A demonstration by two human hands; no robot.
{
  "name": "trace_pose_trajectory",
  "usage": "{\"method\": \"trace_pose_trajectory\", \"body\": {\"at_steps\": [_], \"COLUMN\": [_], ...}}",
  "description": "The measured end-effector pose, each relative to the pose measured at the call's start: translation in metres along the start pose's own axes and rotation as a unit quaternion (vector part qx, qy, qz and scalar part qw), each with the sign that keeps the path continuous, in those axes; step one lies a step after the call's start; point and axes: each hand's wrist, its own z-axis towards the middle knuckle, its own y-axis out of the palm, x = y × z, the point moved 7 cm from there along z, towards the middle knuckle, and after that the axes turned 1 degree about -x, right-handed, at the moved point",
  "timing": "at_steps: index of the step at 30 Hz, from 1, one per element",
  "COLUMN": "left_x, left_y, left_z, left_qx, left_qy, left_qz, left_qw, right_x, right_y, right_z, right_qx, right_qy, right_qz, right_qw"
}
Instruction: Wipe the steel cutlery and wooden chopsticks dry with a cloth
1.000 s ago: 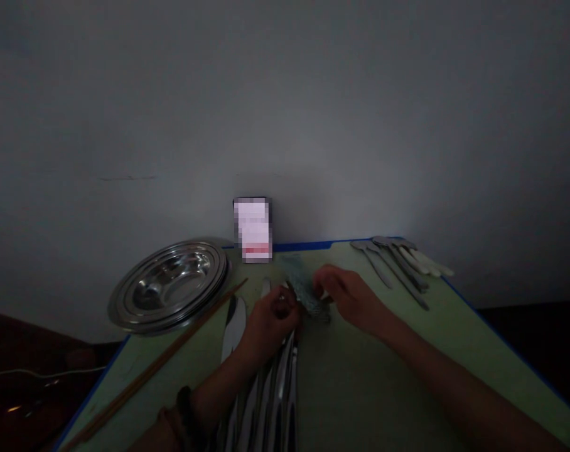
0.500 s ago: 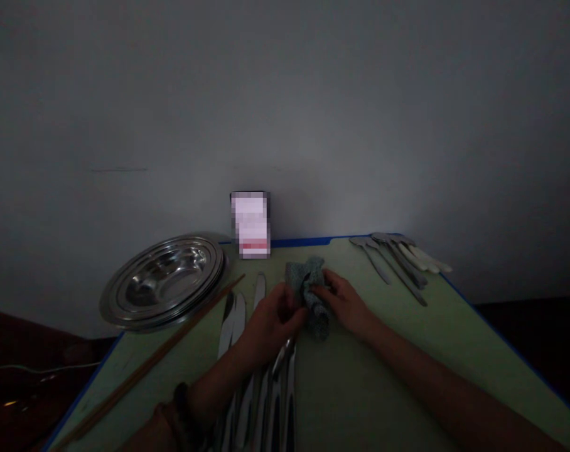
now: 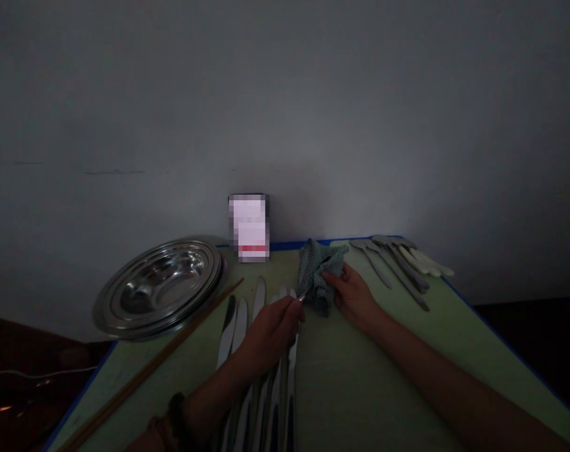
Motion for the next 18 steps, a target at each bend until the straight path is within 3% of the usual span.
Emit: {"method": "trace_pose_trajectory", "body": {"at_steps": [6, 10, 15, 18], "left_x": [0.001, 0.000, 0.005, 0.009], "left_y": [0.000, 0.000, 0.010, 0.017], "left_z": [-0.001, 0.000, -0.004, -0.008], "left_qx": [-0.010, -0.021, -0.072, -0.097], "left_qy": [-0.002, -0.002, 0.027, 0.036], "left_qz": [0.032, 0.044, 0.067, 0.067], "left_qw": [0.999, 0.999, 0.995, 0.992], "right_x": [0.003, 0.001, 0.008, 0.010], "right_y": [0.009, 0.007, -0.009, -0.014], "right_z": [-0.004, -0.003, -0.004, -0.003], "right_qx": [-0.081, -0.032, 0.054, 0.046], "right_qy": [0.067, 0.035, 0.038, 0.023], "right_qz": [0.026, 0.031, -0.037, -0.072], "right_qw": [0.994, 0.998, 0.997, 0.996]}}
